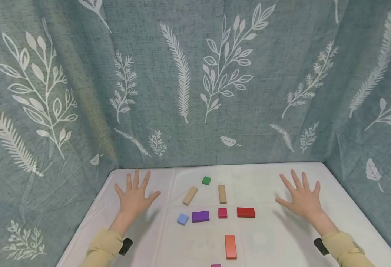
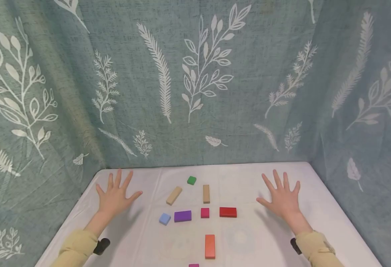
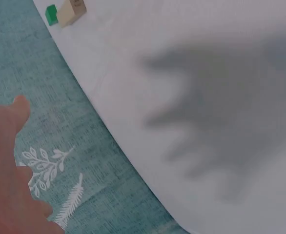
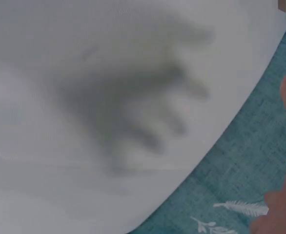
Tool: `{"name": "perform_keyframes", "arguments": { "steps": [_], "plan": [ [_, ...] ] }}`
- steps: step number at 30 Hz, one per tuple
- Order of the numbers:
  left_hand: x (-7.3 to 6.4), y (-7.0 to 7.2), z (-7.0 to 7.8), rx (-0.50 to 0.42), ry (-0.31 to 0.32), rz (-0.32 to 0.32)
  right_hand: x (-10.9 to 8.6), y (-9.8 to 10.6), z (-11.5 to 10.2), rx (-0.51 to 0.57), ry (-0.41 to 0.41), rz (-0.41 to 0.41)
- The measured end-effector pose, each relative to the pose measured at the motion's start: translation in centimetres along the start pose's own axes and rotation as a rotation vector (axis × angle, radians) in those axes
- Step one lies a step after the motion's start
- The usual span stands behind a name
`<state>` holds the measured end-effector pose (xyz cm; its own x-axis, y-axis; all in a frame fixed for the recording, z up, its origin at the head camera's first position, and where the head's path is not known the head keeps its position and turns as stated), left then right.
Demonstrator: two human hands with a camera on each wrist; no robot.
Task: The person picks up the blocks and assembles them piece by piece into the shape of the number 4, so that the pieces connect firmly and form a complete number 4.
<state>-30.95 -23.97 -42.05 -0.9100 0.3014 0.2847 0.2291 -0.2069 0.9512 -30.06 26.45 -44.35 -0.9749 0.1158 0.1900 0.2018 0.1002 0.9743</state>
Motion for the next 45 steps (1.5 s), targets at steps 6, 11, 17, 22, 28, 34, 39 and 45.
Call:
{"name": "perform_keyframes", "arguments": {
  "steps": [6,11,17,22,28,34,39,45],
  "plan": [
    [-0.2,-0.5,0.6,-0.028,0.008,-0.032,-0.4,-0.1,-0.5,0.023,0.015,0.001],
    [-0.5,-0.8,0.9,-0.066,0.011,-0.04,-0.8,-0.5,-0.7,0.03,0.012,-0.012],
    [-0.7,-1.1,1.4,-0.092,0.007,-0.035,-1.1,-0.7,-1.0,0.051,0.015,-0.025],
    [-1.1,-1.0,2.3,-0.121,-0.001,-0.034,-1.6,-0.8,-1.5,0.074,0.023,-0.037],
    [-1.5,-1.0,3.4,-0.136,-0.017,-0.015,-2.1,-1.1,-2.3,0.088,0.033,-0.059],
    [-1.9,-1.1,4.3,-0.157,-0.033,0.027,-3.0,-0.9,-3.3,0.103,0.058,-0.048],
    [-2.4,-1.4,5.1,-0.221,-0.042,0.034,-3.8,-0.9,-4.2,0.106,0.085,-0.027],
    [-2.9,-1.6,6.7,-0.265,-0.069,0.037,-4.6,-1.3,-4.9,0.12,0.1,-0.045]
  ]
}}
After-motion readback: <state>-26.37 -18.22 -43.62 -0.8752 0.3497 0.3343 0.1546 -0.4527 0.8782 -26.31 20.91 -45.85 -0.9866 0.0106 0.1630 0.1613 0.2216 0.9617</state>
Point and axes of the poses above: each hand's wrist, its own x-axis towards the middle knuckle, its own y-axis out of the back of the hand, z = x × y, the point moved 8 cm from there along x, towards the middle knuckle, and after that the axes turned 15 degrees about -y, right-handed, at the moved point
